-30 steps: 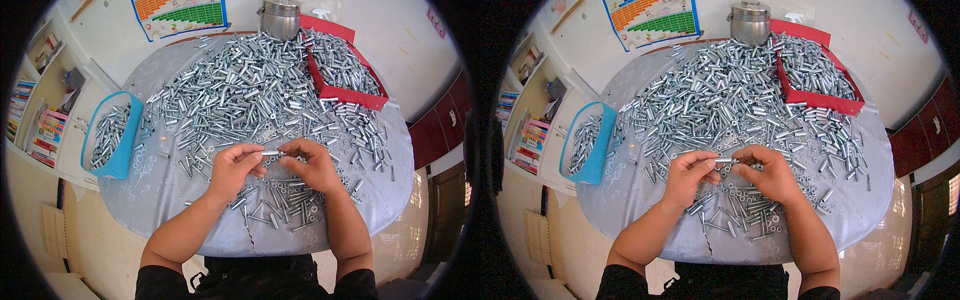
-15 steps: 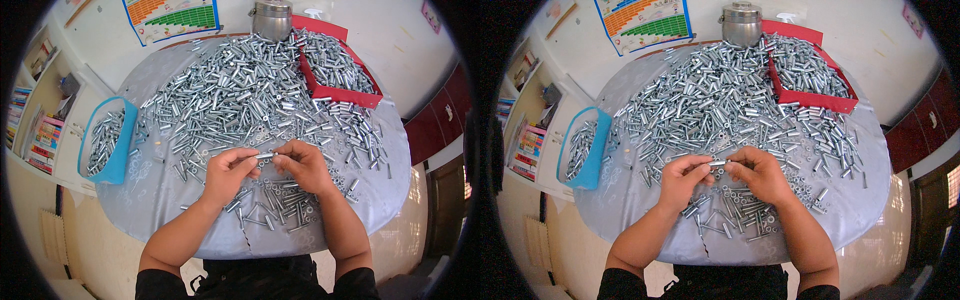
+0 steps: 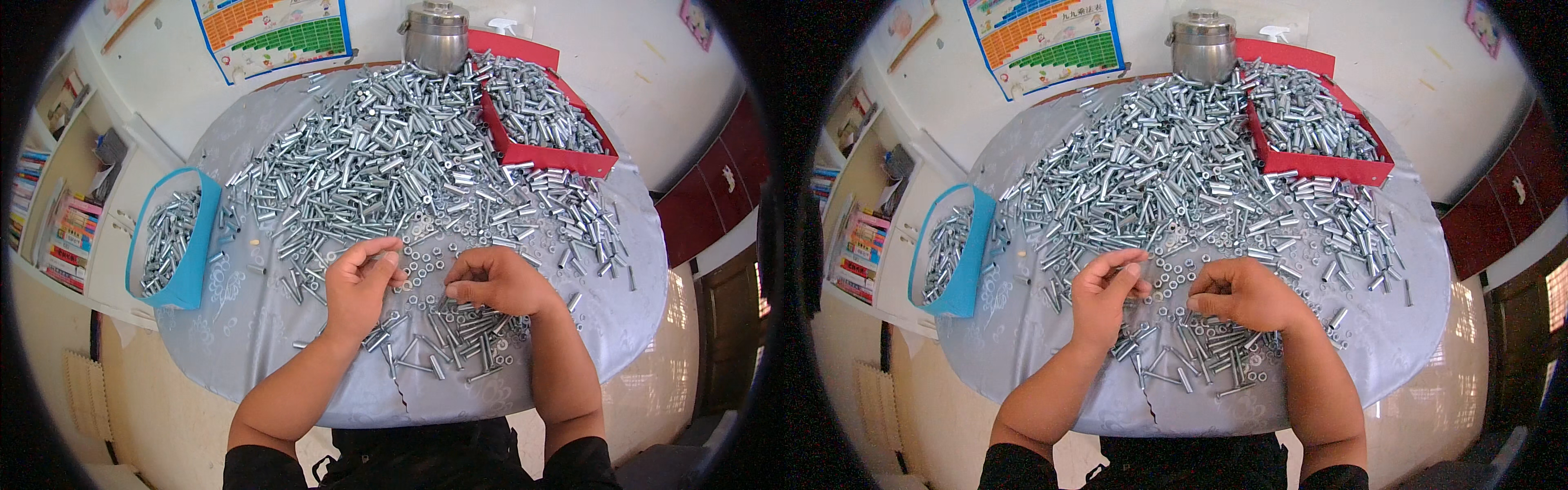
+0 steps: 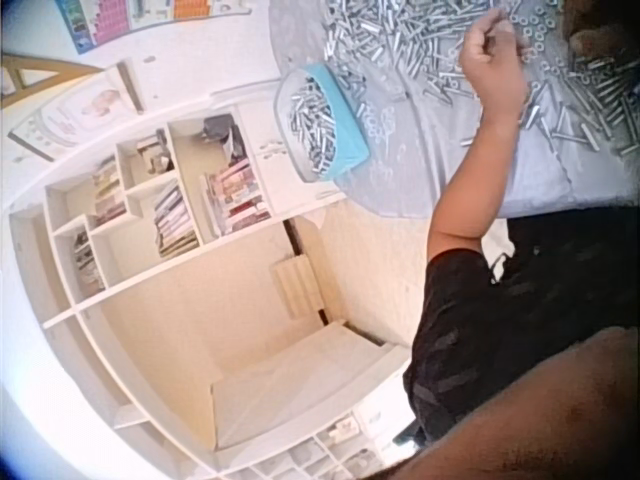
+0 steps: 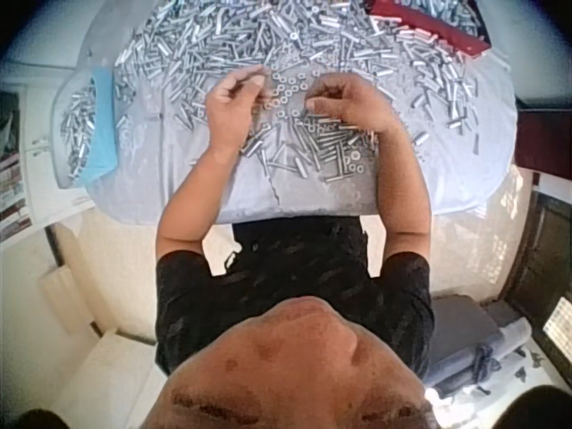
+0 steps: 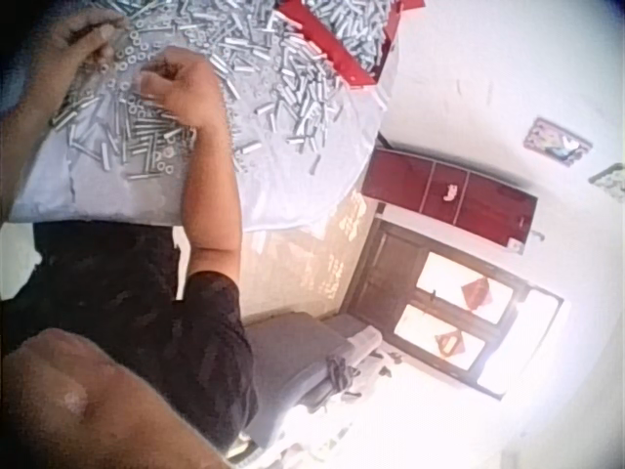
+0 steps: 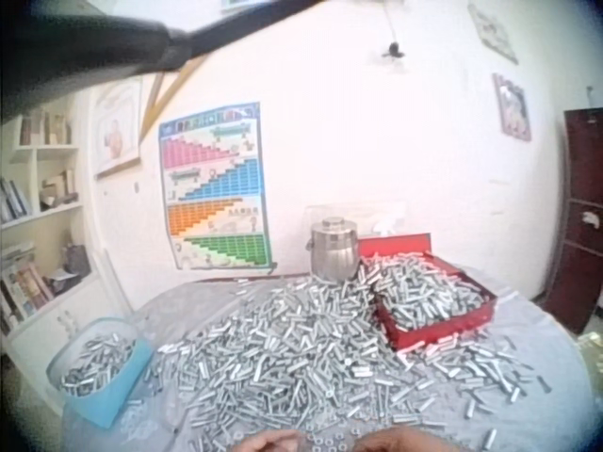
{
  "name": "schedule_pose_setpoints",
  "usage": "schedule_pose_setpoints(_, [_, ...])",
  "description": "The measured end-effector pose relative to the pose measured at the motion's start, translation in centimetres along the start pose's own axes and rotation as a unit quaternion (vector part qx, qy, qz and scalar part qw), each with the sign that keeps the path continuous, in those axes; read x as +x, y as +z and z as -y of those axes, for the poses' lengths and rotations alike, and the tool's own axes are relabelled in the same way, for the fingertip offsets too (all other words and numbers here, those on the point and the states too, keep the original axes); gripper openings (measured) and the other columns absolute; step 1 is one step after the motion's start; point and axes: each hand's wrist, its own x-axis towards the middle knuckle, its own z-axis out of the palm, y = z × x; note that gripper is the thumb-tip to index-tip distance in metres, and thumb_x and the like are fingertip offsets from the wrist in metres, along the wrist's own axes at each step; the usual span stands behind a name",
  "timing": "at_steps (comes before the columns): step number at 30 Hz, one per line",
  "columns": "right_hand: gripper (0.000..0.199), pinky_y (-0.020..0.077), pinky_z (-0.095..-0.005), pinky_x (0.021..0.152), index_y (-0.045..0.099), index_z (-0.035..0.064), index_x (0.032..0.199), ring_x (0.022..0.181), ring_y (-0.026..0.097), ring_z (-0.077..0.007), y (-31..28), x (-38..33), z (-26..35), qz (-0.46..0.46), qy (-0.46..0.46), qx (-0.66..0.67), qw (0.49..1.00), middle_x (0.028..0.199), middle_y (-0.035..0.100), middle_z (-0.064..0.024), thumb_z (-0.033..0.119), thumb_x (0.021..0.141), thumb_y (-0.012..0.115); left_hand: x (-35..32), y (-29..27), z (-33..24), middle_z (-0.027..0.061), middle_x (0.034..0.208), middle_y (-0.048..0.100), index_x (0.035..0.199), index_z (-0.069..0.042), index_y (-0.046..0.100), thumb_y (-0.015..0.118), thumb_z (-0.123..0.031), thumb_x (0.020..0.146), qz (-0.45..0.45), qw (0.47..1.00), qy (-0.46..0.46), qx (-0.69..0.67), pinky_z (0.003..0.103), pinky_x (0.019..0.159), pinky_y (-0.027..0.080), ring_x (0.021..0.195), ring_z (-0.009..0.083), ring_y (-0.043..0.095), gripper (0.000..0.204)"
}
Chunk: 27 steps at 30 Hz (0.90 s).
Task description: The person repeatedly picks up a bolt and a washer from a large pile on a table, threads the washer onto the bolt, and places the assembled pair into a blue bin. The task continues with the same repetitive motion throughout the clip.
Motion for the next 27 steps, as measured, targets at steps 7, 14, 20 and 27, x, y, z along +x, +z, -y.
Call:
schedule_pose_setpoints(7, [0.047,0.0418,-0.0408,0.104,0.042,-0.0049,0.134,0.122,0.053,-0.0316,-2.4,2.4,0.8,-0.331,-0.320,0.418,0.783,0.130,0.054,-0.0228,0.027,0.100,0.049,0.1,0.1,0.1,0.0092,0.104,0.068,0.109,0.001,0.064,0.058,-0.007,0.092,-0.007,1.000,-0.001,-0.005,0.027,0.065,0.054,0.072,0.0129,0.065,0.020])
schedule_pose_setpoints(14, [0.034,0.0525,-0.0344,0.087,0.059,-0.0044,0.115,0.099,0.066,-0.0244,-2.5,1.5,-2.2,-0.360,-0.158,0.275,0.878,0.106,0.067,-0.0164,0.024,0.100,0.049,0.1,0.1,-0.2,0.0085,0.102,0.069,0.109,0.001,0.065,0.059,-0.008,0.092,-0.008,1.000,0.010,-0.002,0.027,0.064,0.053,0.071,0.0124,0.064,0.020])
schedule_pose_setpoints(20, [0.017,0.0475,-0.0234,0.063,0.067,0.0003,0.092,0.068,0.059,-0.0090,-1.9,1.2,-1.9,-0.393,-0.118,0.167,0.897,0.081,0.067,-0.0044,0.016,0.093,0.062,0.1,-0.2,0.0,0.0091,0.101,0.068,0.109,0.002,0.064,0.057,-0.006,0.093,-0.006,1.000,0.004,-0.009,0.024,0.065,0.053,0.072,0.0110,0.064,0.019])
schedule_pose_setpoints(27, [0.018,0.0480,-0.0331,0.081,0.068,0.0021,0.101,0.087,0.063,-0.0225,-1.1,1.8,-2.3,-0.346,-0.180,-0.209,0.897,0.092,0.069,-0.0078,0.010,0.085,0.066,0.1,-0.1,0.0,0.0088,0.099,0.068,0.108,0.002,0.064,0.057,-0.005,0.093,-0.008,1.000,0.010,-0.019,0.024,0.065,0.053,0.071,0.0107,0.064,0.018])
